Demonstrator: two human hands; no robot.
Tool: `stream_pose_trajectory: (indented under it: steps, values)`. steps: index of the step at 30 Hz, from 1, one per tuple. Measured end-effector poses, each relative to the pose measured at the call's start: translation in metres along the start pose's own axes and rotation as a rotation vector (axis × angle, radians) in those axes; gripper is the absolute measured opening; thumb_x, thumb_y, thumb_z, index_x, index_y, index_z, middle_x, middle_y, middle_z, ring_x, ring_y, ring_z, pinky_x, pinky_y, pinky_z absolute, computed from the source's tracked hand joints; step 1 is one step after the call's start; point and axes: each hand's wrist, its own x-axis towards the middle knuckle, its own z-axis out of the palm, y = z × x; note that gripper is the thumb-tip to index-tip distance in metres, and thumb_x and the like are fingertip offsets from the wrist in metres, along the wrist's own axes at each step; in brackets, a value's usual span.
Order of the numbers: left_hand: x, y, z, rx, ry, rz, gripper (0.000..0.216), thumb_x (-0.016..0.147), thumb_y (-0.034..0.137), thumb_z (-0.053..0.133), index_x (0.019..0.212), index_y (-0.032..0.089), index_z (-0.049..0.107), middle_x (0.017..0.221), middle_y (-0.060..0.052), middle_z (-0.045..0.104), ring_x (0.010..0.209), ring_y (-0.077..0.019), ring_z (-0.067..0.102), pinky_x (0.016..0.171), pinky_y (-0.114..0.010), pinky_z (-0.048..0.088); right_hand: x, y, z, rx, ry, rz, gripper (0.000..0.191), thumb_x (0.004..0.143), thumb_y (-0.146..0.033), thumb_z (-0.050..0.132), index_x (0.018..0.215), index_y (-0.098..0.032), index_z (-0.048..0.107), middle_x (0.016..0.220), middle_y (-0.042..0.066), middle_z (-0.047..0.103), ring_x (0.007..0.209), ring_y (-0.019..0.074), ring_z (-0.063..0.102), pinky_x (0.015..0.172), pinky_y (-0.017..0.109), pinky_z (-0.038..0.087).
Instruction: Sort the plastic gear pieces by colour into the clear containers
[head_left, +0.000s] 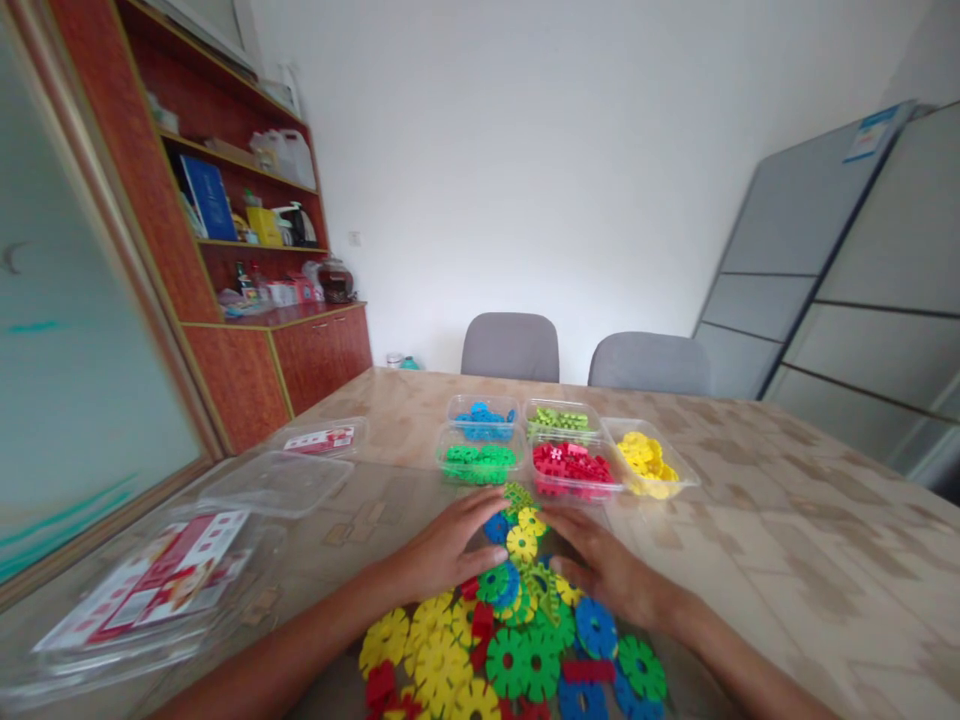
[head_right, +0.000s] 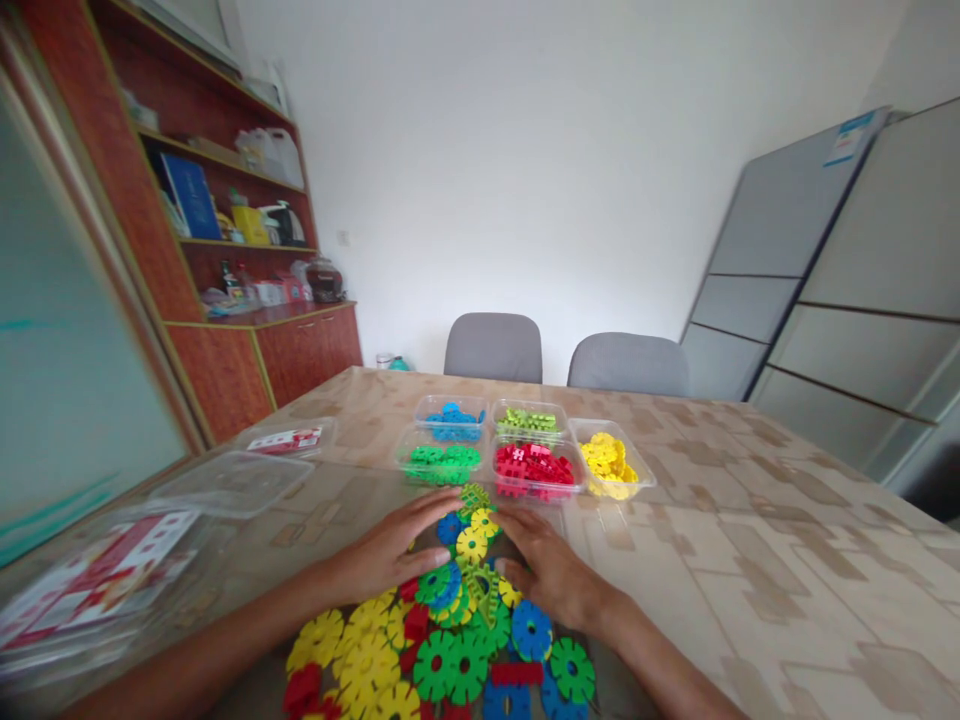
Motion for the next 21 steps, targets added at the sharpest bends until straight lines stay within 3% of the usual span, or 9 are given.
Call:
stream_pose_trajectory:
  steps: [2, 5, 9, 12, 17, 21]
  values:
    - [0.003, 0.002, 0.001, 0.032, -0.033, 0.022, 0.056, 0.091, 0.04, 0.057, 0.142, 0.021, 0.042, 0.149, -0.011, 0.039, 0.137, -0.0279, 0.032, 0.113, -0.044, 0.026, 0.002, -0.01, -0.004, 0.06, -0.018, -0.027, 0.042, 0.092, -0.033, 0.053, 0.131, -0.018, 0.054, 0.135, 0.015, 0.055, 0.124, 0.0268, 0.05, 0.104, 0.046, 0.04]
    - [0.003, 0.002, 0.003, 0.06, -0.011, 0.034, 0.049, 0.091, 0.038, 0.058, 0.136, 0.021, 0.049, 0.139, -0.011, 0.049, 0.131, -0.0277, 0.04, 0.11, -0.042, 0.031, 0.006, -0.02, -0.012, 0.145, 0.008, 0.002, 0.024, 0.09, -0.028, 0.054, 0.108, -0.018, 0.066, 0.105, 0.009, 0.07, 0.096, 0.0228, 0.064, 0.086, 0.037, 0.051]
    - [-0.005, -0.001, 0.002, 0.053, 0.055, 0.037, 0.039, 0.09, 0.026, 0.057, 0.129, 0.022, 0.054, 0.127, -0.009, 0.056, 0.12, -0.0251, 0.049, 0.104, -0.037, 0.038, 0.007, -0.03, -0.016, 0.092, 0.075, 0.062, 0.016, 0.09, -0.024, 0.053, 0.086, -0.017, 0.067, 0.083, 0.006, 0.07, 0.078, 0.0205, 0.064, 0.072, 0.032, 0.05]
    - [-0.008, -0.002, -0.001, 0.023, 0.08, 0.033, 0.041, 0.088, 0.024, 0.058, 0.129, 0.022, 0.054, 0.123, -0.009, 0.057, 0.117, -0.0249, 0.051, 0.101, -0.036, 0.04, 0.002, -0.042, -0.014, 0.022, 0.023, 0.013, 0.013, 0.086, -0.027, 0.062, 0.094, -0.018, 0.065, 0.092, 0.007, 0.067, 0.089, 0.0227, 0.061, 0.078, 0.035, 0.049]
    - [-0.006, -0.004, -0.001, 0.023, 0.076, -0.015, 0.055, 0.083, 0.025, 0.066, 0.136, 0.023, 0.05, 0.136, -0.009, 0.052, 0.125, -0.0269, 0.046, 0.107, -0.039, 0.034, -0.006, -0.058, -0.01, -0.023, -0.121, -0.003, 0.053, 0.074, -0.025, 0.076, 0.122, -0.02, 0.055, 0.124, 0.011, 0.055, 0.114, 0.0273, 0.052, 0.096, 0.04, 0.044]
    - [-0.007, -0.005, 0.001, 0.068, 0.082, -0.047, 0.048, 0.08, 0.028, 0.069, 0.127, 0.023, 0.058, 0.125, -0.008, 0.061, 0.116, -0.0265, 0.054, 0.1, -0.037, 0.041, -0.006, -0.058, -0.011, -0.035, -0.139, 0.002, 0.047, 0.076, -0.021, 0.071, 0.121, -0.022, 0.056, 0.119, 0.01, 0.058, 0.109, 0.0263, 0.055, 0.093, 0.038, 0.045]
